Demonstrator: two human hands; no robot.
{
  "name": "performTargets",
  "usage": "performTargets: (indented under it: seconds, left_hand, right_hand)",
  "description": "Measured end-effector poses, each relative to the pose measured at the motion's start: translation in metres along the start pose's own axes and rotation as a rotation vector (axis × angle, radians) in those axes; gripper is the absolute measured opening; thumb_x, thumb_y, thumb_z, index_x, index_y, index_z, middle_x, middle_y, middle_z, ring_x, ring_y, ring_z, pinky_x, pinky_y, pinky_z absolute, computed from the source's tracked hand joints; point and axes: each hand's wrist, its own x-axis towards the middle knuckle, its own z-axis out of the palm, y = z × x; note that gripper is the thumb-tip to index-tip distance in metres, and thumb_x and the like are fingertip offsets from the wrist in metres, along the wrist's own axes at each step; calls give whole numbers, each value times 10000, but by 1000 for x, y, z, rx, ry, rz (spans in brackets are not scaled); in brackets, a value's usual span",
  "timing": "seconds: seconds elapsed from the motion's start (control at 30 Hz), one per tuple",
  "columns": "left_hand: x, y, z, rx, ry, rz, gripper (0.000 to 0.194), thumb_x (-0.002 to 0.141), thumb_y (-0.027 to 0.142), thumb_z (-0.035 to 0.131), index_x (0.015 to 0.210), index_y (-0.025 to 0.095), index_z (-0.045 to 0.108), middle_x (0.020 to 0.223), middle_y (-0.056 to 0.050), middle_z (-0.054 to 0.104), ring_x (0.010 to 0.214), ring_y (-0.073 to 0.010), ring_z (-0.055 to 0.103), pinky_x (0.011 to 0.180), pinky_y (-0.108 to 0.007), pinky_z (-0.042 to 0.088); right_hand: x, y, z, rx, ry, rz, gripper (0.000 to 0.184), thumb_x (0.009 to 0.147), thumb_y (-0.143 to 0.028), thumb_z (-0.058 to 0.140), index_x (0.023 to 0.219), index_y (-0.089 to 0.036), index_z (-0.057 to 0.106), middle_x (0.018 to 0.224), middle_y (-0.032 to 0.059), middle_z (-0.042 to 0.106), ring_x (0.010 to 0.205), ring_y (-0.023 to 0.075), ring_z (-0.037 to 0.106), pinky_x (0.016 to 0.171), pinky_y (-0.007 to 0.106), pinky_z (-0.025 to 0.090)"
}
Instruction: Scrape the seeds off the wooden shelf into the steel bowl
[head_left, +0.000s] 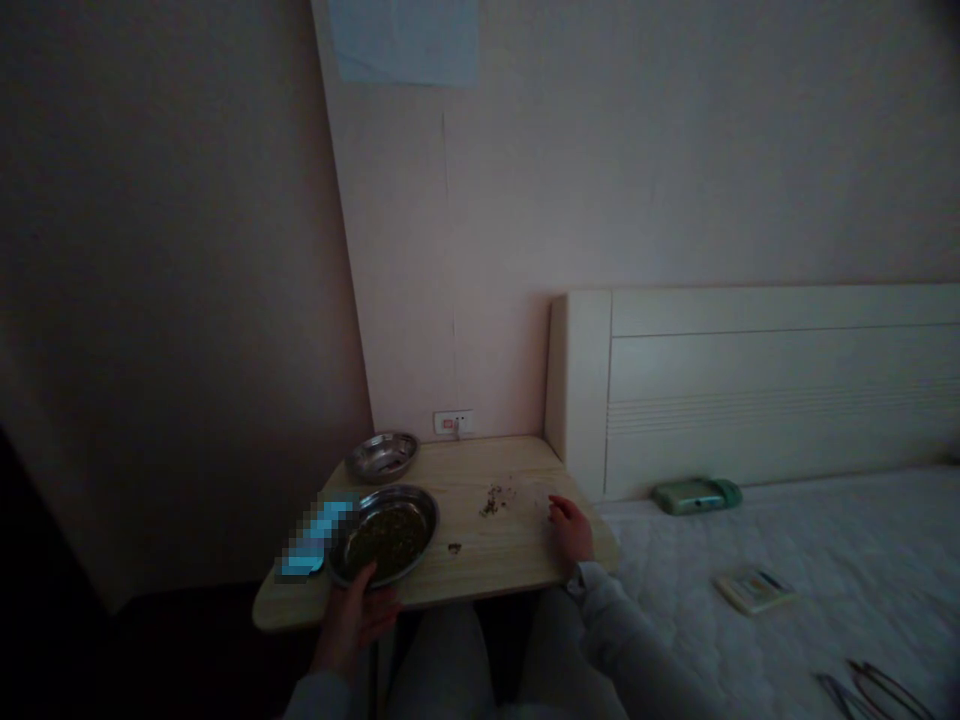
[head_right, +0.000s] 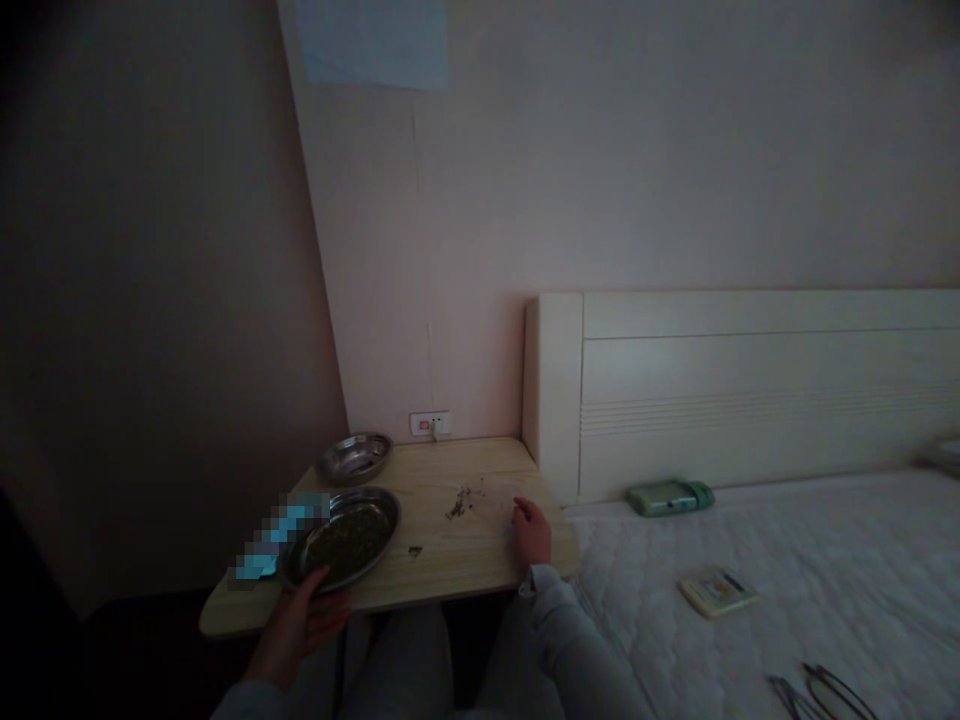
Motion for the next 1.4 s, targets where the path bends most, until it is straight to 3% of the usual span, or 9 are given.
performTargets:
  seconds: [0.57,0.73,0.93,1.03,1.13,1.2,1.3,1.4]
  left_hand:
    - [1,3,-3,25,-47,-35,511,730,398,518,1149,121,422,548,-40,619,482,-189,604,494,-291,488]
    - [6,2,-3,-25,-50,-68,421,774,295,466,1142,99,409,541,-52,619,488,-186,611,510,-287,490]
    - [2,9,-7,-134,-99,-36,163,707,152,518,866,142,484,601,-55,625,535,-165,624,582,-279,501]
    - [-6,16,-10,-172,-99,-35,94,656,94,526,724,151,495,614,-48,627,528,-146,611,592,-279,501]
    - [-22,26,-11,-117,-142,-101,82,650,148,541,627,172,466,538,-37,611,503,-163,599,530,-288,492]
    - [-37,33,-10,-116,-188,-162,47,651,162,540,654,175,495,537,-23,618,492,-159,587,501,-288,484]
    - [-62,40,-7,-241,-247,-204,65,675,181,497,696,163,557,649,-52,672,581,-190,621,591,-369,510]
    - [-77,38,-7,-255,-230,-212,88,660,166,509,594,150,564,537,-34,637,492,-173,588,482,-315,491]
  right_hand:
    - [-1,-4,-1,-68,28,9,228,836,-320,470,960,-158,571,952,43,608,838,136,576,783,352,460]
    - [-2,-2,-1,-48,73,-12,204,793,-250,481,928,-179,617,920,48,650,851,152,593,794,330,451]
    - [-1,0,-1,-20,85,-22,205,756,-242,483,875,-209,646,864,29,671,793,162,617,771,310,460]
    - [-1,0,-1,-14,59,-12,198,812,-293,492,925,-166,595,924,41,635,807,136,592,776,336,460]
    - [-2,-1,-1,-20,36,0,226,836,-325,468,961,-165,567,978,45,597,846,136,571,771,345,467]
    - [-2,-2,-1,-26,28,6,235,838,-321,466,989,-166,556,1012,50,579,870,145,563,770,351,470]
    - [-2,-1,-2,-31,25,11,251,835,-316,472,1022,-164,541,1046,56,563,893,154,556,769,358,472]
    - [-2,1,-1,-27,25,10,257,835,-317,472,1031,-163,536,1045,56,562,881,152,559,757,353,477]
